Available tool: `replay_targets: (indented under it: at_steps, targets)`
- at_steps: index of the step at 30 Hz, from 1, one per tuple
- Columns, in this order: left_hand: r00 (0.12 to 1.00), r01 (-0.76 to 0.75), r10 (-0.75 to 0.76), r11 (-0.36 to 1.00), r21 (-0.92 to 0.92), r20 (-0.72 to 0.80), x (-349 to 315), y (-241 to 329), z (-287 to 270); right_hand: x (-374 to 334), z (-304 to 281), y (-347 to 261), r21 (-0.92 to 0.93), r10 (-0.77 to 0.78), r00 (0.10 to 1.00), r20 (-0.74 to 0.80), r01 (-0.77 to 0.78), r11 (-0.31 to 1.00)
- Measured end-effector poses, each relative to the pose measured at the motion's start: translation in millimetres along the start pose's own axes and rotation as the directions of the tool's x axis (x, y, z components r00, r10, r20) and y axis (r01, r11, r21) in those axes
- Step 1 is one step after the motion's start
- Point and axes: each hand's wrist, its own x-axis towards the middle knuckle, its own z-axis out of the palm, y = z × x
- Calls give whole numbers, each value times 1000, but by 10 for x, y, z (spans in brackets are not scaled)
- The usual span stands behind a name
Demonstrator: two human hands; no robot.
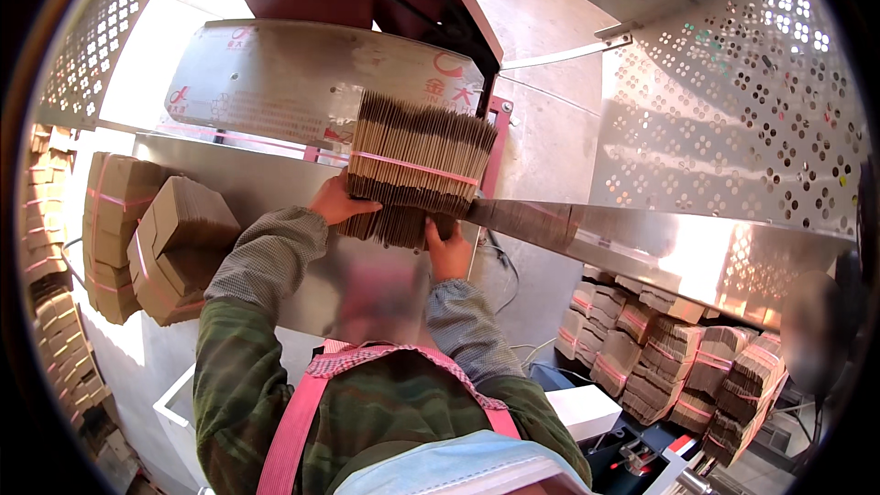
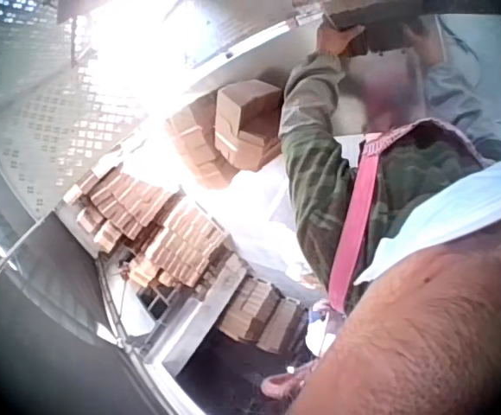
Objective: The person stacks flat cardboard pieces into bundles and places them into a strapping machine. They secure the bundles with pink plastic straps and then move the finished packages to a conveyor belt.
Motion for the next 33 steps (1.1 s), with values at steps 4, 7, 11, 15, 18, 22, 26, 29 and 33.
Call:
replay_targets:
  at_steps: [4,7,11,15,18,22,26,29,33]
  targets:
    - [1000,-1,1,998,55,2,23,-40,-18,17,32,66,54,-26,1000,-6,26,998]
    - [1000,-12,11,999,37,7,-6,28,-43,22,49,94,33,-37,999,-10,37,999]
    - [1000,-23,23,1000,5,18,-22,63,-61,16,-14,6,28,-16,1000,26,15,999]
    - [999,13,-16,998,58,44,-7,175,-87,27,1,47,35,-29,999,13,29,999]
    - [999,38,-41,997,72,36,-45,297,-122,20,5,30,20,-9,1000,1,9,1000]
    - [1000,1,-2,999,53,8,-54,317,-115,14,18,43,63,42,998,37,-44,997]
    - [996,19,-27,996,91,84,-26,373,-160,-1,-26,32,142,32,998,58,-40,989]
    - [994,31,-35,998,48,101,19,369,-146,12,24,32,112,-4,1000,10,3,994]
    - [999,-2,0,999,47,47,17,249,-94,-28,-43,-81,54,39,999,29,-41,998]
